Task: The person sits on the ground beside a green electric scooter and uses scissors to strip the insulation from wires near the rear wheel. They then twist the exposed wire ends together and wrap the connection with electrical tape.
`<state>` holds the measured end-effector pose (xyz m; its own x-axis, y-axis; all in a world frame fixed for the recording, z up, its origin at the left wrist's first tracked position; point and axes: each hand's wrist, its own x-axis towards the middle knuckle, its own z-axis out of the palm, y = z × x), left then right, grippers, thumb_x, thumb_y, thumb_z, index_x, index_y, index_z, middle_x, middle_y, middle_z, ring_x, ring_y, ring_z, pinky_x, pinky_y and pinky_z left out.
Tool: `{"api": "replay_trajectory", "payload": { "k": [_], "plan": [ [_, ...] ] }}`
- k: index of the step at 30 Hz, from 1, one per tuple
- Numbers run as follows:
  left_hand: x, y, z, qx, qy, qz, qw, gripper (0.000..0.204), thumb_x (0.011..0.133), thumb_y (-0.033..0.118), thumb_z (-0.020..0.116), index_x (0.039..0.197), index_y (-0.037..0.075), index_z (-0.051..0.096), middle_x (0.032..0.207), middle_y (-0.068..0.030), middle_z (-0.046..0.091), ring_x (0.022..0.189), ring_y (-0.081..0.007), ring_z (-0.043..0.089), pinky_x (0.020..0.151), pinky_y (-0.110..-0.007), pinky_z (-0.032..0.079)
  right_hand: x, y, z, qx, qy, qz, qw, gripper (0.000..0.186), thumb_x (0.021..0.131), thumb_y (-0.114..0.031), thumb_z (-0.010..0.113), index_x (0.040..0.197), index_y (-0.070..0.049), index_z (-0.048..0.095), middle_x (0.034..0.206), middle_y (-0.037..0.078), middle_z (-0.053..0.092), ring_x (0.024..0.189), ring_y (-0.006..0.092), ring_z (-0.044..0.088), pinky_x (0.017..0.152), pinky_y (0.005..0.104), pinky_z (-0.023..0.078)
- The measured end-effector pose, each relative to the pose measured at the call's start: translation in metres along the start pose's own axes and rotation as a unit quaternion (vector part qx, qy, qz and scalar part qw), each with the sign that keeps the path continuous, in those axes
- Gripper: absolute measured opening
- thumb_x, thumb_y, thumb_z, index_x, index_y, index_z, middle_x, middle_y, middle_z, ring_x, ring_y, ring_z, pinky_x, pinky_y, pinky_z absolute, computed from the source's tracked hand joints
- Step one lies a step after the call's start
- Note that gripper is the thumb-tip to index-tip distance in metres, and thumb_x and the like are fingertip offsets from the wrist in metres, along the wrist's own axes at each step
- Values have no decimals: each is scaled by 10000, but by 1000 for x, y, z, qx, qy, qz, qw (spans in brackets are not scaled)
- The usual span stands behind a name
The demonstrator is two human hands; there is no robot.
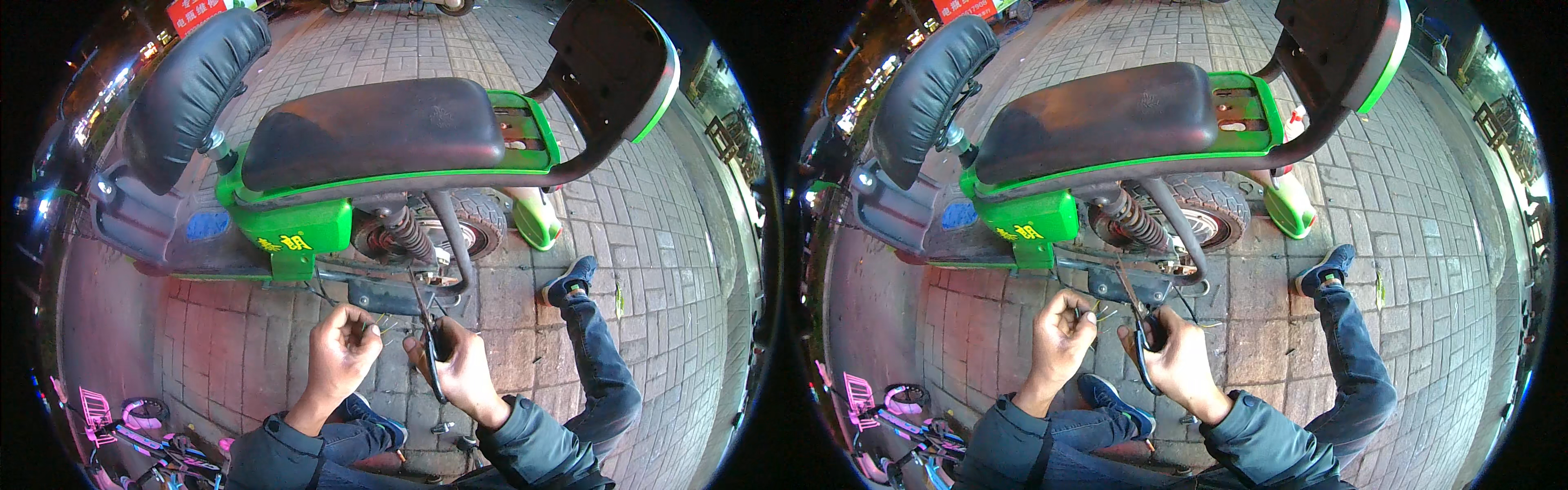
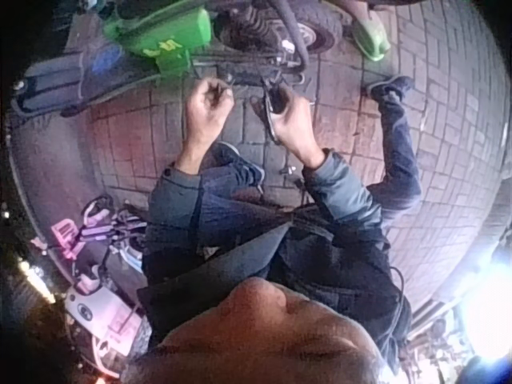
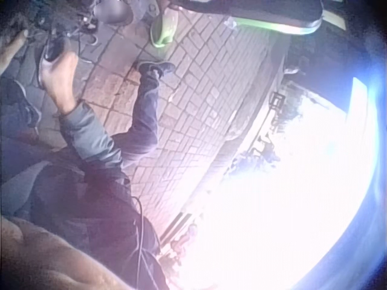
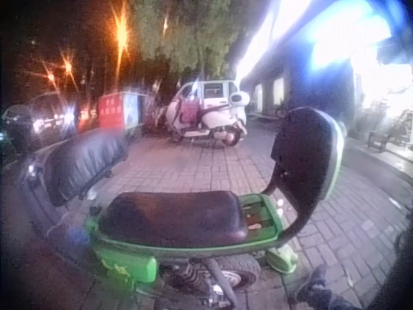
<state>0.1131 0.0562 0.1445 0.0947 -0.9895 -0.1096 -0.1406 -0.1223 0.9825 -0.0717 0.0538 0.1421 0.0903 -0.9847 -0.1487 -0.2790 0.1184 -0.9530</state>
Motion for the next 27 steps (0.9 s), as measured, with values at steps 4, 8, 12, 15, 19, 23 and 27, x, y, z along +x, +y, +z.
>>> {"api": "replay_trajectory", "payload": {
  "k": [4, 8, 12, 15, 19, 23, 27],
  "plan": [
    [0, -2, -1, -7, 23, 71, 997, 96, 891, -9, 662, 918, 9, 572, 824, -5, 606, 707, -36, 558, 604, -200, 442, -8, -3, 1, -67, -10, -13, 998, 434, 791, -348, 817, 728, -15, 546, 572, 90, 545, 498, 162, 519, 507, 328, 452],
    [2, -11, 4, 24, 49, 153, 987, 103, 890, -2, 673, 922, -12, 575, 872, -50, 615, 707, -76, 601, 618, -222, 484, -14, -3, 5, -136, -22, -3, 990, 456, 787, -399, 811, 784, -13, 569, 618, 141, 611, 551, 300, 643, 537, 381, 498],
    [3, -15, 4, 62, 55, 175, 981, 114, 886, 1, 678, 938, -24, 580, 894, -84, 628, 731, -122, 653, 643, -249, 529, -16, -2, 6, -173, 0, -49, 984, 445, 796, -392, 793, 840, -4, 578, 685, 153, 649, 607, 338, 666, 567, 406, 521],
    [1, -13, 3, 62, 75, 154, 983, 122, 880, 1, 686, 933, -29, 580, 900, -92, 633, 746, -141, 673, 640, -258, 539, -18, -3, 5, -191, 3, -58, 980, 446, 800, -388, 782, 877, 3, 582, 728, 163, 672, 648, 356, 682, 590, 420, 537],
    [0, -8, 3, 120, 71, 209, 968, 121, 860, -28, 675, 928, -27, 575, 898, -91, 629, 748, -137, 656, 645, -256, 534, -22, -5, 7, -200, -19, -29, 979, 443, 807, -388, 772, 883, 7, 584, 743, 171, 682, 669, 357, 695, 607, 425, 549],
    [0, -4, 4, 138, 57, 221, 964, 123, 839, -63, 658, 910, -21, 566, 912, -84, 616, 779, -127, 629, 641, -251, 524, -21, -5, 10, -179, -30, -8, 983, 433, 811, -388, 765, 856, 5, 588, 733, 180, 679, 665, 365, 695, 608, 429, 552],
    [0, -2, 3, 163, 53, 229, 958, 143, 810, -75, 669, 896, -20, 569, 911, -90, 614, 767, -139, 622, 630, -251, 525, -19, -4, 11, -183, -29, -9, 983, 427, 812, -386, 766, 841, 1, 587, 720, 183, 675, 662, 375, 693, 606, 431, 552]
  ]
}}
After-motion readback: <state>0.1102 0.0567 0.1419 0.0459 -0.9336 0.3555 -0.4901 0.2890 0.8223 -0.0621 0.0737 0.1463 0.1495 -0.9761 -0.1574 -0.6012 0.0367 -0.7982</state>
